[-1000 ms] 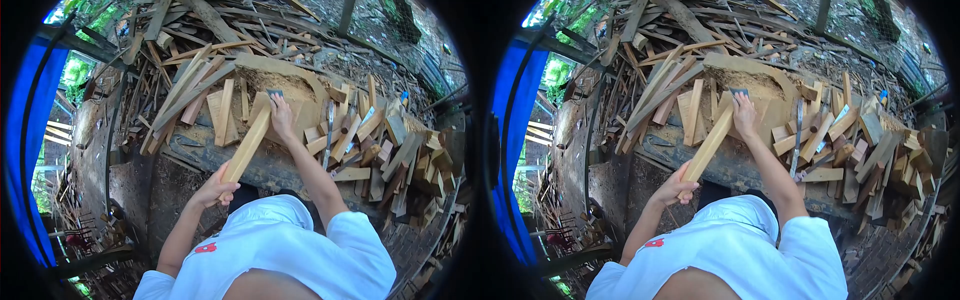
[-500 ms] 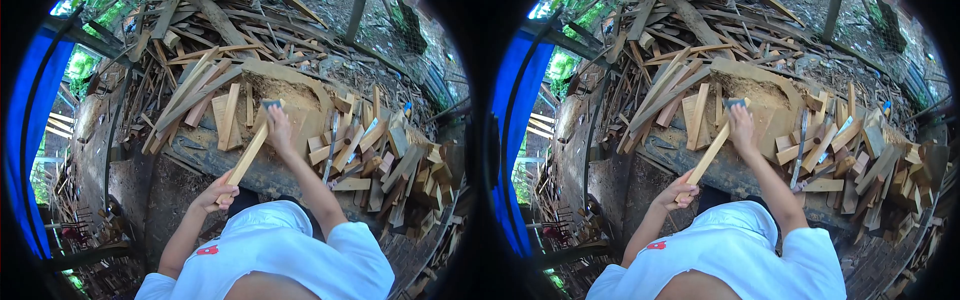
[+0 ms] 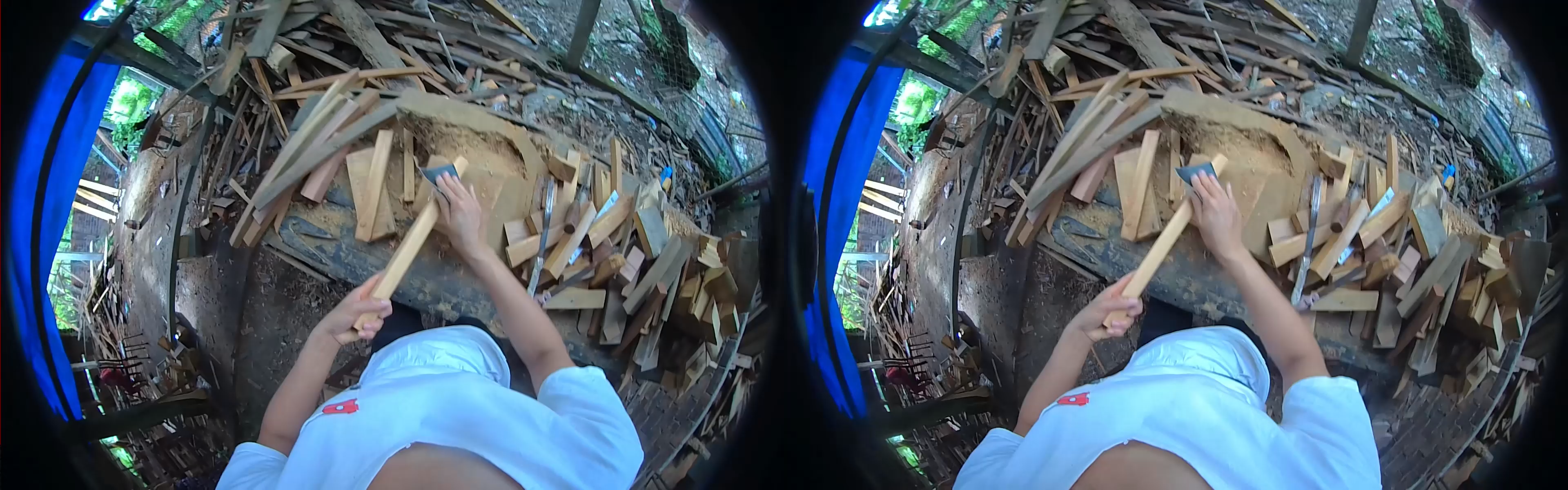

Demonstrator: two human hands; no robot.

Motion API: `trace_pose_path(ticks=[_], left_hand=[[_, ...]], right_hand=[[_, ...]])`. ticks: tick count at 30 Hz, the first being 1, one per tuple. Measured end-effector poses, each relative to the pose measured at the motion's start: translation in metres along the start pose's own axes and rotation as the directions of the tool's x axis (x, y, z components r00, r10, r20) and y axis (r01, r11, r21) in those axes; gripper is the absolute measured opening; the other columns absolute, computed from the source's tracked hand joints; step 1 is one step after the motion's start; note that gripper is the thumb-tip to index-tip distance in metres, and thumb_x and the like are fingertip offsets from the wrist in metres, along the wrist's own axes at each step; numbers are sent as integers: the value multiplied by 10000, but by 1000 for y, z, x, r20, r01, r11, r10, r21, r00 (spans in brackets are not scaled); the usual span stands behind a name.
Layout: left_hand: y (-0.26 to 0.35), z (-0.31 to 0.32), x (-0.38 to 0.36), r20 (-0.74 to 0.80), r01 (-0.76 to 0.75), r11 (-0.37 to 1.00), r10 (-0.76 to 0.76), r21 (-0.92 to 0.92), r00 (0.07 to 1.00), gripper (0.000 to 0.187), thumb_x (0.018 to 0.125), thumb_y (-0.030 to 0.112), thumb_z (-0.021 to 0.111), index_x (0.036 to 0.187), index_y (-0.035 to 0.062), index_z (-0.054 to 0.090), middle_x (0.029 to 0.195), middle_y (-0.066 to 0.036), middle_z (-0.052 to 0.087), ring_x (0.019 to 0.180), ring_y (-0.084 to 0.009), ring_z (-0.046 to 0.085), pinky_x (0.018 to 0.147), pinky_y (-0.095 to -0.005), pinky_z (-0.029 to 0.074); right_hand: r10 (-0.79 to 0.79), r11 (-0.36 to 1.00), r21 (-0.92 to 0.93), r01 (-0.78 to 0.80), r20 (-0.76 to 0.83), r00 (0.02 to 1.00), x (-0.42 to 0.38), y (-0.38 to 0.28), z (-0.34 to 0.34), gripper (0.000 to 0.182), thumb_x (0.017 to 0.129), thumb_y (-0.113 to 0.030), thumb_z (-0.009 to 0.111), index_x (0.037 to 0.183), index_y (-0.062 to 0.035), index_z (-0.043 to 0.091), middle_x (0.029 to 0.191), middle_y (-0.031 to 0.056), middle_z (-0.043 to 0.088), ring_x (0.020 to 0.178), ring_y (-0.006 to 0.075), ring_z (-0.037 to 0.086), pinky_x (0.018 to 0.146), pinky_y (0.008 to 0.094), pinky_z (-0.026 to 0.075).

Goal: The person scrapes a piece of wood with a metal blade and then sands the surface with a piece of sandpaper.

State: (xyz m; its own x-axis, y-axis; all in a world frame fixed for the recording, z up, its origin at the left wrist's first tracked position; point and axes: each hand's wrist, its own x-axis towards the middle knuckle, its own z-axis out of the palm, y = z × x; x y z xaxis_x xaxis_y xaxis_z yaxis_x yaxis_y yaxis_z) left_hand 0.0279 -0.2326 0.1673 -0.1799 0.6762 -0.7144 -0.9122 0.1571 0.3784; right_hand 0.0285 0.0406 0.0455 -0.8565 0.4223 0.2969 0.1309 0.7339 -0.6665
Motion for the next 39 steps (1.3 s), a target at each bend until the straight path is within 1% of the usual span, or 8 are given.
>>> trace_pose_path(ticks=[7,11,14,19,25,26,30,39], left_hand=[[2,2,-2,-22,-30,989,34,143,999,851,894,36,638,1576,232,168,838,-61,503,501,-66,458,383,-188,359],[-13,2,0,-48,-109,979,119,171,992,868,865,11,657,1566,217,188,852,-55,501,497,-83,465,388,-213,377],[-29,1,6,-47,-249,936,269,250,962,873,857,-20,647,1564,207,188,877,-55,517,509,-97,513,386,-236,424],[-30,20,32,-38,-423,788,489,447,871,880,861,-51,626,1571,154,149,892,-57,532,508,-110,521,393,-254,446],[-42,40,69,40,-466,447,688,763,725,870,915,83,685,1558,80,98,1045,-132,597,687,-155,637,605,-294,552],[-48,15,97,403,-356,-287,859,890,315,811,947,200,681,1542,18,162,1136,-157,619,884,-185,671,806,-317,554],[8,4,58,83,-526,485,676,698,733,554,975,205,633,1435,-17,419,1180,-118,609,922,-166,652,849,-280,526],[139,23,-52,167,-704,352,816,616,553,844,872,223,769,1548,109,278,1429,-170,450,1078,-180,638,807,-308,608]], right_hand=[[20,985,-170,-33,-78,997,77,68,25,409,1011,-361,471,1225,-66,657,1308,173,620,1263,324,555,1067,520,411],[480,866,60,-496,172,860,101,108,13,600,978,-522,437,1046,10,706,1046,226,713,1013,383,676,854,458,521],[630,185,808,-559,338,699,58,79,-28,478,1016,-449,474,1290,-76,595,1188,100,681,1127,256,629,919,457,482],[54,-452,660,-600,691,720,-22,-16,-66,459,1025,-456,494,1386,-174,498,1317,38,603,1204,191,553,1012,442,421],[66,-186,785,-591,610,790,-4,-45,-34,381,1001,-406,575,1265,-132,577,1174,13,659,1085,141,608,975,341,459],[77,-99,812,-575,583,809,1,-47,-43,388,1005,-442,558,1140,-90,653,991,5,697,948,100,622,882,259,457],[26,422,737,-528,572,820,20,-35,-81,463,982,-484,589,1048,-39,696,933,-29,670,830,62,576,785,258,464],[-305,892,412,-188,854,421,71,-52,-140,500,963,-489,622,867,-9,726,711,-54,562,681,59,495,594,263,395]])
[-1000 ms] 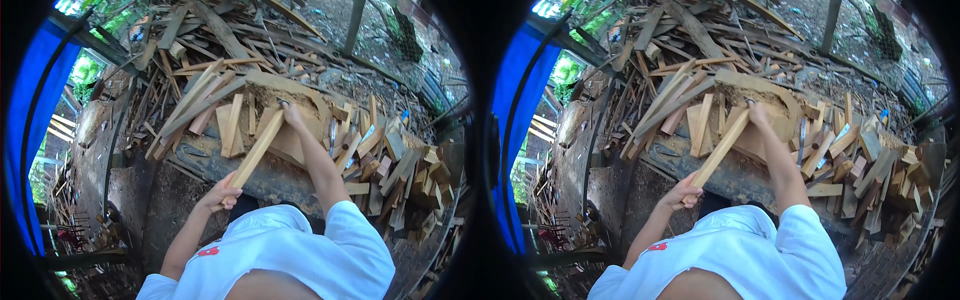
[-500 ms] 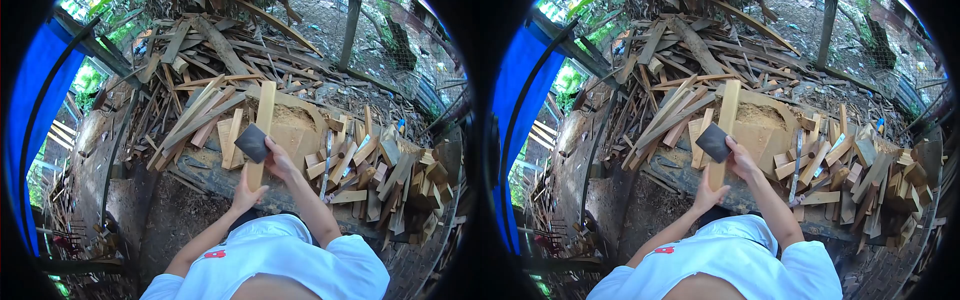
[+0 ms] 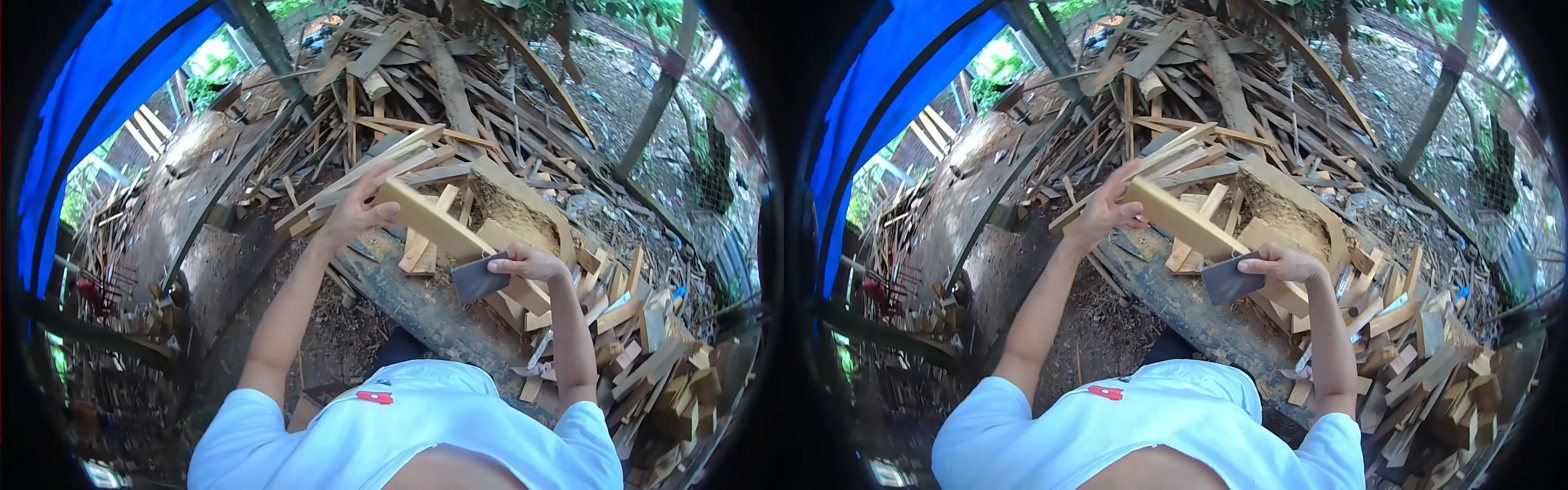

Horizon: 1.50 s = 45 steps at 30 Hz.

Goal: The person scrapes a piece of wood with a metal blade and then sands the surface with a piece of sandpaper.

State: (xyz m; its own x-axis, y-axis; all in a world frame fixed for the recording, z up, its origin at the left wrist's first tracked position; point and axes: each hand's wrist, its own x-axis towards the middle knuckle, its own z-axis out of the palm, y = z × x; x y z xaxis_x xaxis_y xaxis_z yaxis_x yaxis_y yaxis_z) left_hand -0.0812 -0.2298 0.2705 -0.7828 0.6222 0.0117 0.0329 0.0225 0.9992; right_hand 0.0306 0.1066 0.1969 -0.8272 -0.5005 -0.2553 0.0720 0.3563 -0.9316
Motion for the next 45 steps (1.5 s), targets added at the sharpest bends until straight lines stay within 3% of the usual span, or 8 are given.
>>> trace_pose_path(ticks=[5,8,13,18,24,28,39,45], left_hand=[[-4,-5,-20,-50,-56,972,70,228,996,255,865,169,762,1074,38,696,949,-60,692,835,-157,693,665,-306,639],[-11,10,-41,-265,47,998,-35,41,964,228,885,151,737,1072,28,692,954,-64,685,827,-155,691,641,-310,640],[-20,27,-63,-423,12,992,41,123,905,154,926,117,678,1033,8,704,946,-74,682,808,-143,683,633,-310,642],[-33,44,-72,-377,54,979,24,196,926,171,951,116,640,1061,-4,695,997,-74,676,841,-150,684,631,-294,631],[-30,52,-69,-313,75,979,-12,188,950,236,916,108,687,1121,-6,668,1074,-86,604,842,-154,669,639,-286,627],[-25,53,-71,-265,86,955,-8,284,964,303,879,104,733,1142,-23,652,1089,-97,584,840,-158,667,654,-272,621],[-25,43,-84,-237,295,899,-225,323,945,644,817,39,754,1394,-47,482,959,-117,699,829,-129,678,722,-257,546],[-9,54,-80,-205,290,920,-240,265,949,822,828,-17,714,1526,5,282,1042,-149,682,877,-145,673,724,-271,580]], right_hand=[[8,996,-92,7,157,988,26,27,-14,494,958,-473,633,1044,6,721,820,7,655,776,90,572,698,265,459],[-73,989,-127,71,-6,997,30,16,-15,535,992,-430,584,1346,-28,584,1142,94,680,1027,161,616,930,284,462],[-99,990,75,123,-266,959,6,9,-22,444,1010,-386,572,1219,-4,660,966,36,699,909,121,603,859,276,467],[113,900,-170,-400,-797,593,27,64,-6,517,1012,-424,556,846,44,702,585,49,582,581,133,513,548,378,400],[-137,984,-174,-29,-861,490,75,92,95,304,980,-231,595,1224,-66,671,1254,142,665,1103,353,624,971,410,487],[-391,918,-388,87,-841,374,83,33,142,351,917,-150,674,1256,-58,655,1318,141,629,1220,409,552,1027,446,462],[-291,894,-445,-50,-662,691,73,-35,146,367,926,-262,628,1273,-143,643,1359,17,579,1223,259,514,940,424,399],[-517,828,-542,142,-641,568,76,-22,155,353,970,-251,584,1313,-175,621,1375,31,596,1339,252,490,1111,500,323]])
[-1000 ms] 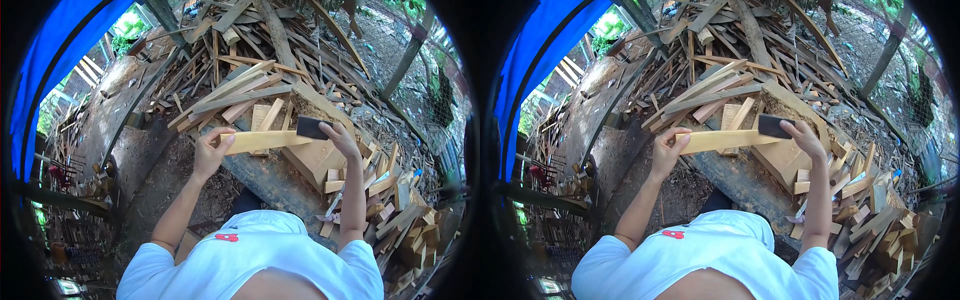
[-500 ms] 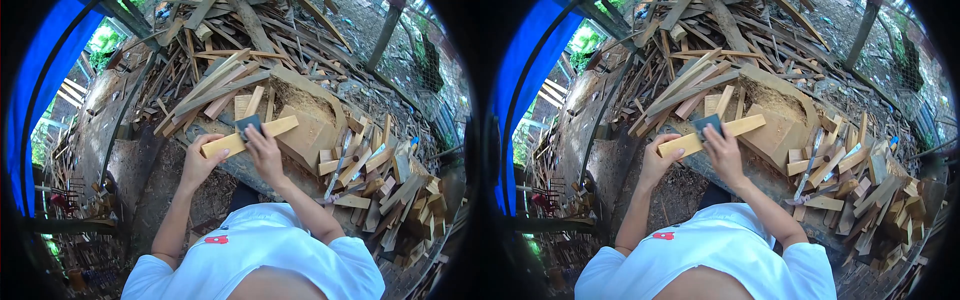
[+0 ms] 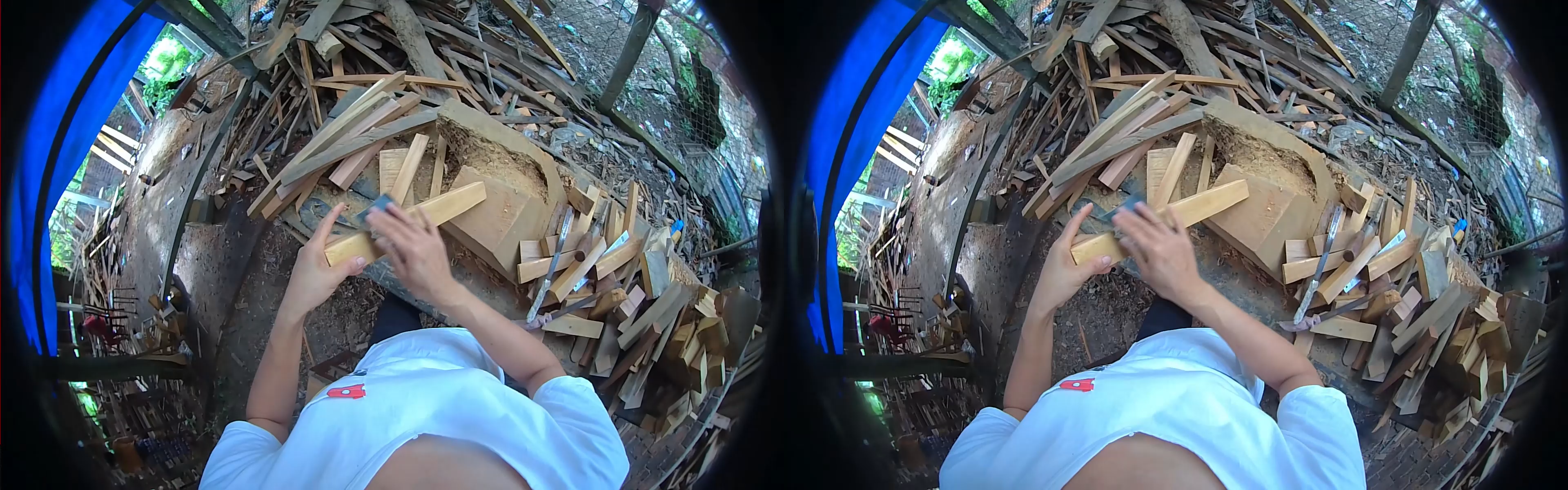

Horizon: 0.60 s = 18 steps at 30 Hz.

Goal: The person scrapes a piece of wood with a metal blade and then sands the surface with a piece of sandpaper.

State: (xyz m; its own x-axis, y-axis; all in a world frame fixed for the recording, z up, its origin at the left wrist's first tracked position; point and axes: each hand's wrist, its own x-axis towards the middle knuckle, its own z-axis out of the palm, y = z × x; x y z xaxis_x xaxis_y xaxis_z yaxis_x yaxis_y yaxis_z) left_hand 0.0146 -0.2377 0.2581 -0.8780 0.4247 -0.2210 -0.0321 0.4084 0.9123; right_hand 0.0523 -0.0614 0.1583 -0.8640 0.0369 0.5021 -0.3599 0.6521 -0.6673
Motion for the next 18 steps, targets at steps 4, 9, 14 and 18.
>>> trace_pose_path(ticks=[4,9,14,18], left_hand=[[-2,4,-6,-8,64,996,-65,-62,998,822,833,-31,700,1531,4,267,1091,-167,672,890,-149,673,709,-276,608],[1,8,-4,-38,9,996,-5,86,999,840,831,-44,689,1539,6,240,1099,-172,686,816,-150,685,665,-266,610],[19,8,0,7,-14,972,12,235,1000,868,812,-51,695,1546,18,239,1092,-164,701,770,-132,679,613,-256,580],[19,11,-3,4,-35,975,35,221,999,888,810,-53,693,1563,90,245,1108,-168,702,775,-128,671,609,-262,574]], right_hand=[[233,969,-74,-236,-47,971,-5,78,2,330,1003,-278,547,1312,-188,619,1327,52,635,1333,235,512,1162,577,255],[289,952,-95,-290,-25,957,-9,46,-4,349,1016,-318,518,1327,-186,605,1349,38,623,1351,232,493,1140,651,230],[71,989,-122,-79,-64,995,-18,52,-13,397,955,-176,588,1350,-213,585,1350,33,623,1333,234,520,1135,653,270],[382,896,-186,-404,-144,913,-22,126,-6,348,988,-162,552,1333,-173,595,1295,113,646,1306,287,540,1074,632,357]])
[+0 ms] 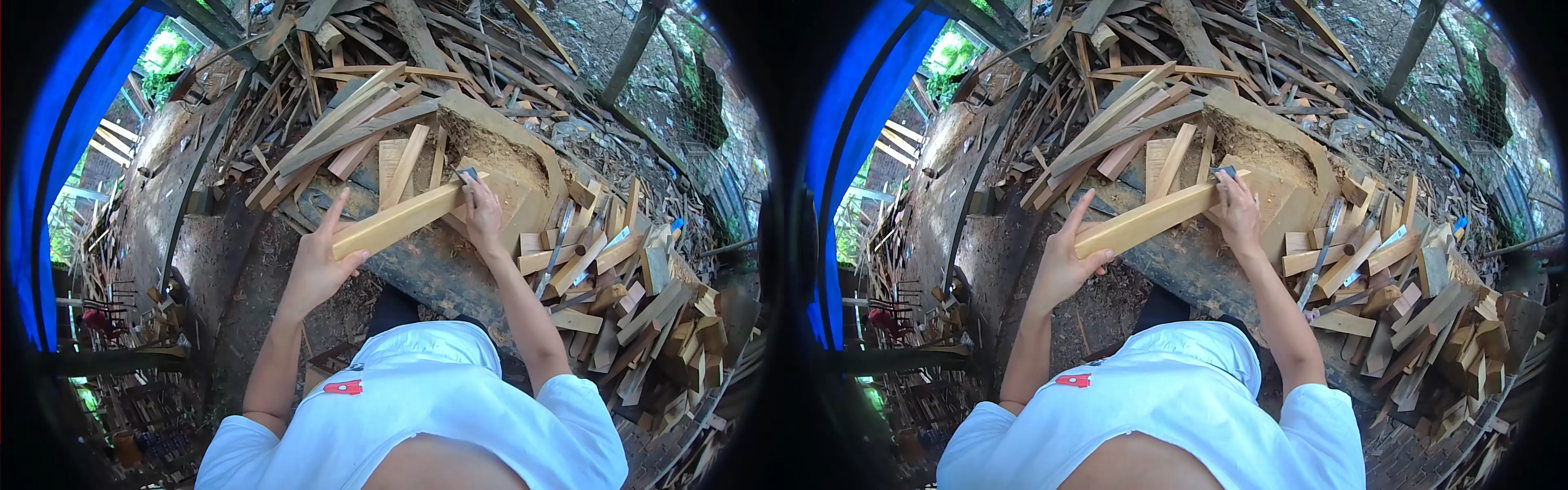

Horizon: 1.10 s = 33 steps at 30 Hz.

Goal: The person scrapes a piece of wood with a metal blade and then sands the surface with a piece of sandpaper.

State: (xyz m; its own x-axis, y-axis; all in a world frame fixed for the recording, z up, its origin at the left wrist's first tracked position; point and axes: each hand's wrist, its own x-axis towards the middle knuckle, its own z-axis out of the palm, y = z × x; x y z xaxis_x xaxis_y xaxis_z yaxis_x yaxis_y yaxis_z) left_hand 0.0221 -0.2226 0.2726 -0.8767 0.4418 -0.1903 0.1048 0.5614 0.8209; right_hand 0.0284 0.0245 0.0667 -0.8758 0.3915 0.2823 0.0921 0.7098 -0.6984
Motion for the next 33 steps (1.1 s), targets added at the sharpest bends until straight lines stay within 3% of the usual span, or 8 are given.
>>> trace_pose_path(ticks=[5,8,9,11,14,21,25,33], left_hand=[[9,0,4,7,-12,999,12,49,1000,896,806,-35,704,1561,87,238,1100,-170,713,804,-222,720,669,-317,582],[7,-3,6,28,-111,973,107,203,994,895,798,-12,715,1556,85,249,1115,-190,706,895,-295,726,778,-360,570],[6,-3,6,29,-96,977,92,189,995,890,794,-1,721,1551,76,259,1118,-197,703,932,-318,718,818,-374,557],[5,-3,4,25,-82,980,78,181,997,886,789,11,726,1545,68,268,1120,-204,700,969,-340,709,859,-388,544],[1,1,-1,-5,-83,986,85,142,996,771,779,19,735,1475,23,403,1138,-212,692,998,-338,702,868,-381,542],[2,-1,0,22,-170,953,170,252,985,512,774,33,740,1262,-47,605,1172,-248,666,1065,-357,675,927,-370,517],[0,1,0,6,-232,939,238,256,971,501,776,29,734,1257,-38,612,1171,-245,667,1071,-357,672,931,-372,515],[6,0,1,34,-188,944,186,269,982,498,777,25,727,1255,-49,607,1136,-244,676,1031,-353,685,904,-372,524]], right_hand=[[-230,919,307,247,-91,969,-21,-70,-20,312,991,-157,560,1291,-86,612,1306,134,631,1298,279,541,1111,535,366],[-357,900,259,350,-22,934,-26,-91,-42,310,992,-160,566,1284,-69,622,1332,138,616,1302,304,537,1137,477,355],[-347,913,214,347,-40,937,-21,-68,-30,313,990,-151,565,1288,-73,622,1338,145,610,1293,324,539,1140,455,356],[22,890,455,-13,-15,1000,-8,-30,-19,279,1020,-161,503,1248,-73,639,1269,159,646,1267,315,561,1152,523,315],[7,992,129,9,-127,992,4,22,5,294,1033,-186,481,1249,-54,631,1261,180,646,1252,328,573,1140,524,330],[-251,937,214,275,-135,959,-15,-30,-22,281,1006,-154,532,1243,-44,635,1246,157,657,1200,328,606,1095,537,381],[100,991,97,-89,-125,987,15,49,4,298,1022,-216,504,1218,-50,657,1230,158,664,1195,325,609,1100,539,363],[-35,969,235,77,-177,984,-4,18,1,327,1031,-268,501,1233,-60,651,1238,164,659,1205,330,597,1136,504,329]])
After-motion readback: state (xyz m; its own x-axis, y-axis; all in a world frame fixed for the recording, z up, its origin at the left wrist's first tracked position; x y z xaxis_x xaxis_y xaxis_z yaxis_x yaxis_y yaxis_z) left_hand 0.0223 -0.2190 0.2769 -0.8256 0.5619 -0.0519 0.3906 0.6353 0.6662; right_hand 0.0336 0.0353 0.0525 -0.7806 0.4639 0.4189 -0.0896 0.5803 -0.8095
